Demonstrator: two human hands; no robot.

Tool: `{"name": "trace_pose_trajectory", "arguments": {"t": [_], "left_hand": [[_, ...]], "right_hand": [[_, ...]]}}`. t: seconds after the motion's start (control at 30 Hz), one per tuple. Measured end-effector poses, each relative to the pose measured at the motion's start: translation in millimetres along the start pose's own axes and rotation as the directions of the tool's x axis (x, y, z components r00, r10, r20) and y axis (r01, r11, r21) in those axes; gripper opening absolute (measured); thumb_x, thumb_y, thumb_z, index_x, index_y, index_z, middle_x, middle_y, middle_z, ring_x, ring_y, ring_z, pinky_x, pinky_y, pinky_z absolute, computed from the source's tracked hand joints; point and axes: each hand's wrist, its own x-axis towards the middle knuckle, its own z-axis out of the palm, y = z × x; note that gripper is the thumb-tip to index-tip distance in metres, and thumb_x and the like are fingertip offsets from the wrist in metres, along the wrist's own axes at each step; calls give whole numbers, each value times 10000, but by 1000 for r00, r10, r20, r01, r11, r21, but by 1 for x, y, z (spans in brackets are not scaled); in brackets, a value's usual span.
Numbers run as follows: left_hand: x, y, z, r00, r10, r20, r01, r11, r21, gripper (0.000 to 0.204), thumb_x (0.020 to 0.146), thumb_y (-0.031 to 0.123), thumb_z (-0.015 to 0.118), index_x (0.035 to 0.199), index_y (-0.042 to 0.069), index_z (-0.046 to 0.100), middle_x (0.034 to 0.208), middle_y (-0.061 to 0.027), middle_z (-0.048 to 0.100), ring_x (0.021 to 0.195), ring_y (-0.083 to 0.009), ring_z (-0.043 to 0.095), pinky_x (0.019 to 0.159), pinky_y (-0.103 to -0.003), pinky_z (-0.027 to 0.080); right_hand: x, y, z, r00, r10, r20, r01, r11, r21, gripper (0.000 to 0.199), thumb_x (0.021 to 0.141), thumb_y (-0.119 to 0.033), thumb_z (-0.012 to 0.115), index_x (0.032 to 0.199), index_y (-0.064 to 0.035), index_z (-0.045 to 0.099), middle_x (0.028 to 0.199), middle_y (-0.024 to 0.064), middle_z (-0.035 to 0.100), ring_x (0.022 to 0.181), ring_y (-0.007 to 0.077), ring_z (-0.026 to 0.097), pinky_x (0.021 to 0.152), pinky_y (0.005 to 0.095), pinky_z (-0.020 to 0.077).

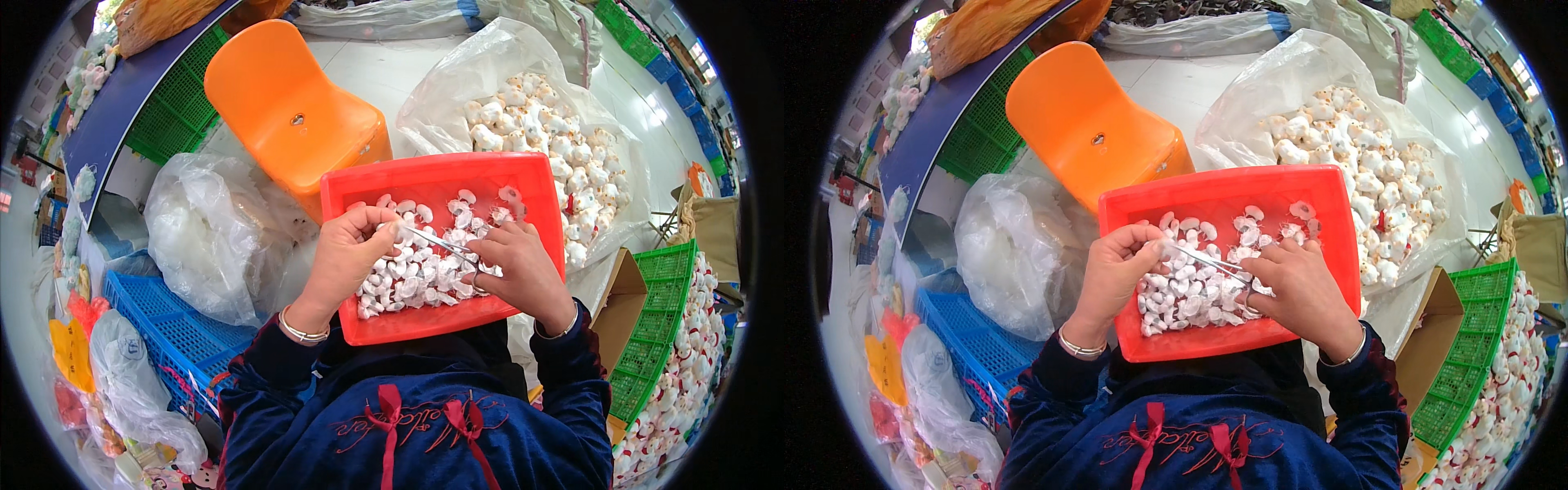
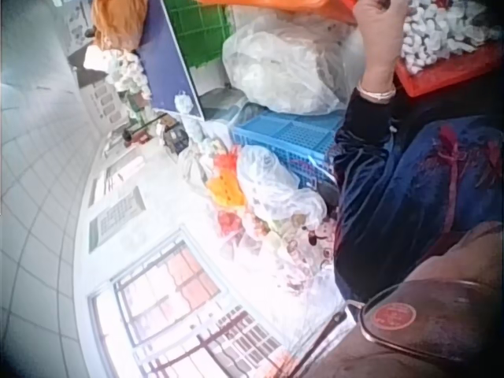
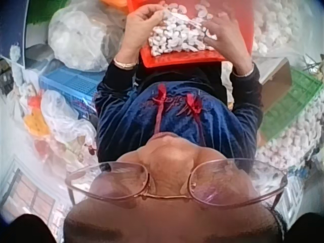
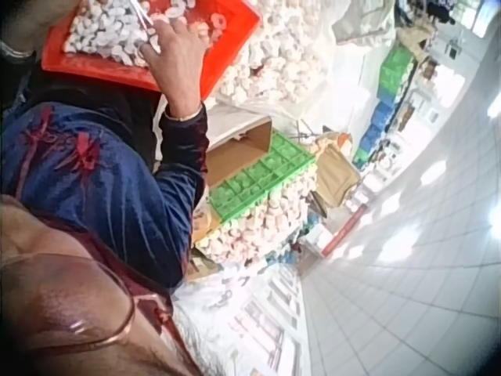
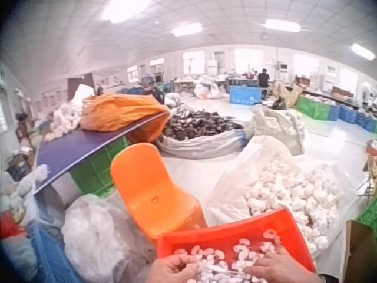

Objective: The person sits on the floor and uses scissors to trim small white cotton pieces in a red tray. They repeatedly pick up individual pieces, trim them, and place them back into the tray.

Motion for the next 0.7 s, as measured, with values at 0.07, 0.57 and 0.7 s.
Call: {"name": "trace_pose_trajectory", "arguments": {"t": [0.07,0.57,0.7], "left_hand": [[1,-1,-2,1000,10,-6,-10,1000,15,141,964,18,655,1089,-12,712,923,-33,718,786,-85,686,725,-211,553],[-5,-6,18,915,344,-212,-296,928,228,154,978,31,690,1118,-29,714,933,-19,708,817,-55,638,744,-214,528],[-1,-24,18,847,492,-200,-468,870,157,192,981,38,692,1150,-52,675,1004,-67,738,853,-63,652,763,-225,540]], "right_hand": [[-1,2,0,1000,-6,5,5,1000,20,335,793,-282,798,1083,-128,732,923,51,656,955,260,601,826,426,396],[4,-57,59,978,124,167,-207,513,833,256,958,-241,725,954,8,667,723,107,669,662,145,604,623,344,479],[15,-86,61,983,159,90,-142,351,925,228,985,-225,702,950,-3,663,756,42,703,718,87,609,638,323,488]]}}
